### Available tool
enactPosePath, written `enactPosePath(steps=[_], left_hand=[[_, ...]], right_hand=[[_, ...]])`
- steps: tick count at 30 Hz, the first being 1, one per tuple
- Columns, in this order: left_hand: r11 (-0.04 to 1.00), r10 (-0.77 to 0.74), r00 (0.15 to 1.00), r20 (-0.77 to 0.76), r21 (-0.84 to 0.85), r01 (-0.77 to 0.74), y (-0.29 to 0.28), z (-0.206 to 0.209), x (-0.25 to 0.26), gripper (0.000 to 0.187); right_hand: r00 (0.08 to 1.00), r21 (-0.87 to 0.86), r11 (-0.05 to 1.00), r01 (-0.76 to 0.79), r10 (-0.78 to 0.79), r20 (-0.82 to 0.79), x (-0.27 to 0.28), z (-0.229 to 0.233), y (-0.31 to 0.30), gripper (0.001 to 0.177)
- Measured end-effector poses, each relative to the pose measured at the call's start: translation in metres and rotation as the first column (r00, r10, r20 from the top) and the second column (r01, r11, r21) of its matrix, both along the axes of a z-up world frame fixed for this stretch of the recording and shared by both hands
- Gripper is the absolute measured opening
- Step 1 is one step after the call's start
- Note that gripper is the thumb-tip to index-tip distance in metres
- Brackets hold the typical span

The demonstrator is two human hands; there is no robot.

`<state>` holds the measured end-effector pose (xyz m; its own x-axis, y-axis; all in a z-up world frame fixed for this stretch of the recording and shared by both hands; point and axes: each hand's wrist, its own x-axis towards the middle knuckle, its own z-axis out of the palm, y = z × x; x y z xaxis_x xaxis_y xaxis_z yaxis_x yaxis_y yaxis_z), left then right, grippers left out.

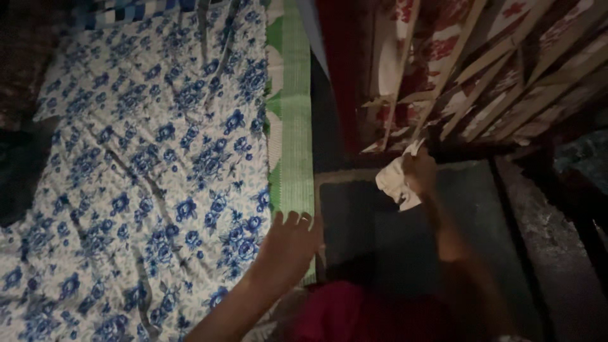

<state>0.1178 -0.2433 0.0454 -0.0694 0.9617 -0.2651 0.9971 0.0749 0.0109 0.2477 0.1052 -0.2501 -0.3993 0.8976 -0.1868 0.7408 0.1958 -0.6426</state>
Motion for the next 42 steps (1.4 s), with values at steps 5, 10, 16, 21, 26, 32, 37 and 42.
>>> enactPosePath(steps=[5, 10, 16, 21, 26, 32, 37, 42], left_hand=[[0.995, 0.039, 0.998, 0.049, 0.089, -0.043, 0.005, 0.051, 0.038, 0.046], [0.979, 0.033, 0.997, 0.067, 0.196, -0.045, -0.004, 0.040, 0.051, 0.058], [0.995, 0.021, 1.000, -0.008, 0.097, -0.020, -0.008, 0.026, 0.002, 0.049], [0.958, -0.001, 0.987, -0.159, 0.282, 0.046, 0.009, 0.016, -0.012, 0.045], [0.966, -0.029, 0.988, -0.153, 0.249, 0.066, 0.014, 0.025, -0.011, 0.045], [0.963, -0.035, 0.990, -0.138, 0.258, 0.070, 0.008, 0.034, -0.004, 0.051], [0.988, -0.023, 1.000, -0.021, 0.153, 0.026, 0.005, 0.032, 0.002, 0.056], [0.980, 0.020, 0.999, 0.035, 0.197, -0.027, -0.001, 0.029, 0.000, 0.054]], right_hand=[[0.973, 0.005, 0.999, -0.051, 0.049, 0.227, 0.000, 0.021, 0.013, 0.077], [0.988, -0.171, 0.973, 0.153, -0.155, 0.002, -0.012, 0.017, 0.000, 0.081], [0.982, 0.069, 0.990, -0.120, 0.108, 0.153, 0.009, -0.028, 0.017, 0.075], [0.986, 0.215, 0.976, -0.043, 0.008, 0.164, 0.017, -0.030, 0.015, 0.069], [0.990, 0.129, 0.986, -0.103, 0.114, -0.079, -0.018, -0.031, -0.039, 0.063], [0.973, 0.113, 0.986, 0.126, -0.100, -0.208, -0.029, -0.012, -0.049, 0.058], [0.981, 0.411, 0.893, -0.184, 0.192, 0.022, -0.040, -0.030, -0.044, 0.045], [0.966, 0.239, 0.955, -0.176, 0.121, 0.227, -0.036, -0.055, -0.001, 0.040]])
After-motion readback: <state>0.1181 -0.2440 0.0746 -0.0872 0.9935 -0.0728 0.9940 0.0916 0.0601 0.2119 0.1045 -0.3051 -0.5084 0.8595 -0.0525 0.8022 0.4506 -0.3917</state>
